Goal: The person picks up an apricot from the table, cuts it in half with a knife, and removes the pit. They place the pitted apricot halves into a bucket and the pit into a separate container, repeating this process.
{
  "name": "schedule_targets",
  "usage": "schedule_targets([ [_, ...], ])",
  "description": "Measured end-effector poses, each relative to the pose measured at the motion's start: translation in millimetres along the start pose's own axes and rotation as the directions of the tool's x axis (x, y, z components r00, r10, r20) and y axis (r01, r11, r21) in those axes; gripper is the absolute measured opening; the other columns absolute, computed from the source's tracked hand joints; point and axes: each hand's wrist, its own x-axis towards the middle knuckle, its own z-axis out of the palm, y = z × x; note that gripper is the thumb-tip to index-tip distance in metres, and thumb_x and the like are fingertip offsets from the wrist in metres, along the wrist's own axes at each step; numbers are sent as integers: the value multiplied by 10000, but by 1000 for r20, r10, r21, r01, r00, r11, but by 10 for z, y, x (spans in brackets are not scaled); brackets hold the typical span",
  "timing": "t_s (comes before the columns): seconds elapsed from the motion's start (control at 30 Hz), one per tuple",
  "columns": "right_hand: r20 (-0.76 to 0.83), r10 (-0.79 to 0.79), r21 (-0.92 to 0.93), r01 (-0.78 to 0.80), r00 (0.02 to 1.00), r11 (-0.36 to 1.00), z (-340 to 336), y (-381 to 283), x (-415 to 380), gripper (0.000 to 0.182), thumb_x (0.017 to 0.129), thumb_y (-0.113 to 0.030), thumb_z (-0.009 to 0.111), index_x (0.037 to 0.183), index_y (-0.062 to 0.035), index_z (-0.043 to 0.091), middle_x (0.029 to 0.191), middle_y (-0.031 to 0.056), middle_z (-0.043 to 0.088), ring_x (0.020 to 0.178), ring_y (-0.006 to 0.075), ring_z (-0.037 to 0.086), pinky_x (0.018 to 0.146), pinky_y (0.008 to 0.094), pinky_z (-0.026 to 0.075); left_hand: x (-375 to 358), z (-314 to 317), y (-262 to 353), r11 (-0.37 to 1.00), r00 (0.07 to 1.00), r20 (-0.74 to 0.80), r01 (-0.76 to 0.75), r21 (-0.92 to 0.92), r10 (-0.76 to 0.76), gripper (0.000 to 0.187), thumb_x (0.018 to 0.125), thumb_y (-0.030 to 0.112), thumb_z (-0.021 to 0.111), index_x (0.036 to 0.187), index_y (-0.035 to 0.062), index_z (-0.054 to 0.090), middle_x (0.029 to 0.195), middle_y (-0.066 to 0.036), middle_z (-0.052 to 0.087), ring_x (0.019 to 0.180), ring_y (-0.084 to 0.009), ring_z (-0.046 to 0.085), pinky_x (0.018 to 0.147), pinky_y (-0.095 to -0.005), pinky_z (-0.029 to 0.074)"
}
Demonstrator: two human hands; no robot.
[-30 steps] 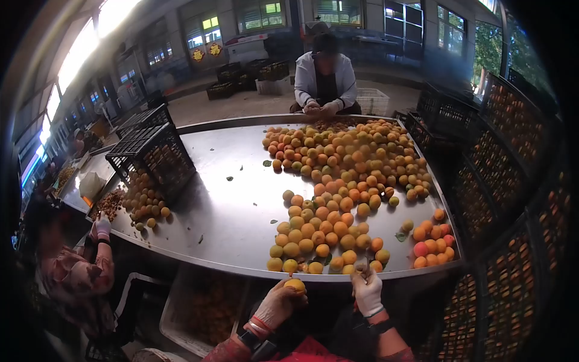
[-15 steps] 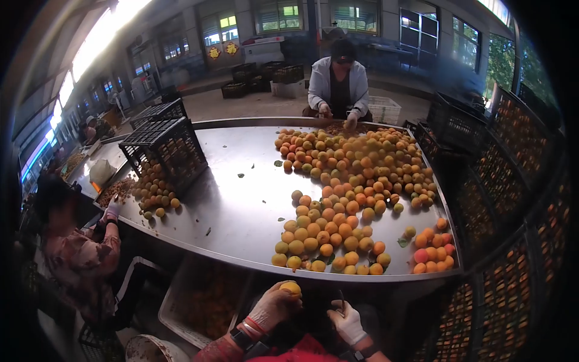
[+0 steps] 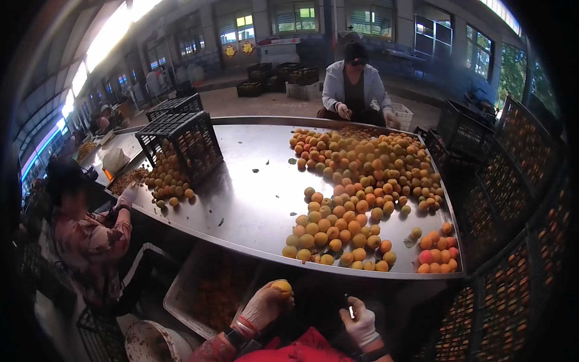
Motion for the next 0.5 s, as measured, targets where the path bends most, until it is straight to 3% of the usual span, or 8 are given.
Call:
schedule_targets([
  [0.1, -20, 43, -15, -43, 999, 999, 77, -65, -67, 336, 761, -102, 781, 1035, -2, 614, 611, 85, 569, 509, 203, 570, 507, 319, 465, -44, 112, 29, 1000, 1000, 10, -5, -9, 5, 361, 853, 19, 607, 1205, 18, 527, 989, -119, 616, 831, -235, 643, 788, -363, 551],
  [0.17, -19, 102, 13, -102, 995, 995, 85, 60, -64, 289, 771, -103, 773, 994, 7, 625, 597, 72, 535, 522, 170, 557, 524, 298, 464, -42, 116, 29, 994, 1000, 5, -14, 109, 13, 402, 868, 32, 600, 1258, 20, 503, 1027, -117, 605, 867, -229, 638, 814, -347, 558],
  [0.23, 74, 319, 116, -325, 945, 938, 44, 44, -9, 210, 827, -90, 731, 984, 5, 630, 643, 15, 570, 595, 73, 537, 554, 255, 455, -58, 176, 32, 989, 998, -46, -31, 144, 38, 451, 854, 55, 628, 1286, 20, 502, 1032, -114, 604, 885, -217, 637, 798, -323, 554],
  [0.3, 119, 357, 342, -376, 926, 861, 128, -101, 112, 169, 854, -78, 706, 990, -10, 634, 710, -11, 595, 627, 69, 538, 564, 248, 452, -56, 193, 32, 870, 987, -47, -113, 480, 154, 514, 820, 104, 690, 1296, 22, 513, 1039, -110, 607, 926, -184, 626, 811, -298, 538],
  [0.37, 183, 289, 318, -335, 939, 887, 140, -321, 238, 171, 862, -65, 691, 1016, -14, 635, 760, -10, 608, 655, 63, 543, 580, 231, 451, -69, 287, 58, 654, 919, -38, -250, 714, 392, 567, 753, 142, 758, 1261, 12, 543, 1044, -101, 634, 899, -148, 624, 809, -281, 523],
  [0.43, 293, 321, 349, -413, 901, 841, 127, -589, 411, 191, 863, -58, 682, 1043, -12, 635, 762, -5, 608, 665, 52, 545, 579, 218, 445, 2, 288, 50, 641, 902, -18, -292, 710, 431, 587, 726, 172, 797, 1239, 19, 555, 1019, -88, 649, 938, -159, 625, 845, -297, 519],
  [0.5, 324, 274, 417, -396, 906, 818, 163, -758, 545, 219, 864, -59, 679, 1073, -11, 636, 766, -8, 606, 656, 48, 540, 560, 212, 435, 18, 295, 70, 555, 880, 36, -330, 764, 473, 593, 713, 198, 823, 1217, 27, 563, 1015, -99, 659, 941, -169, 631, 857, -310, 516],
])
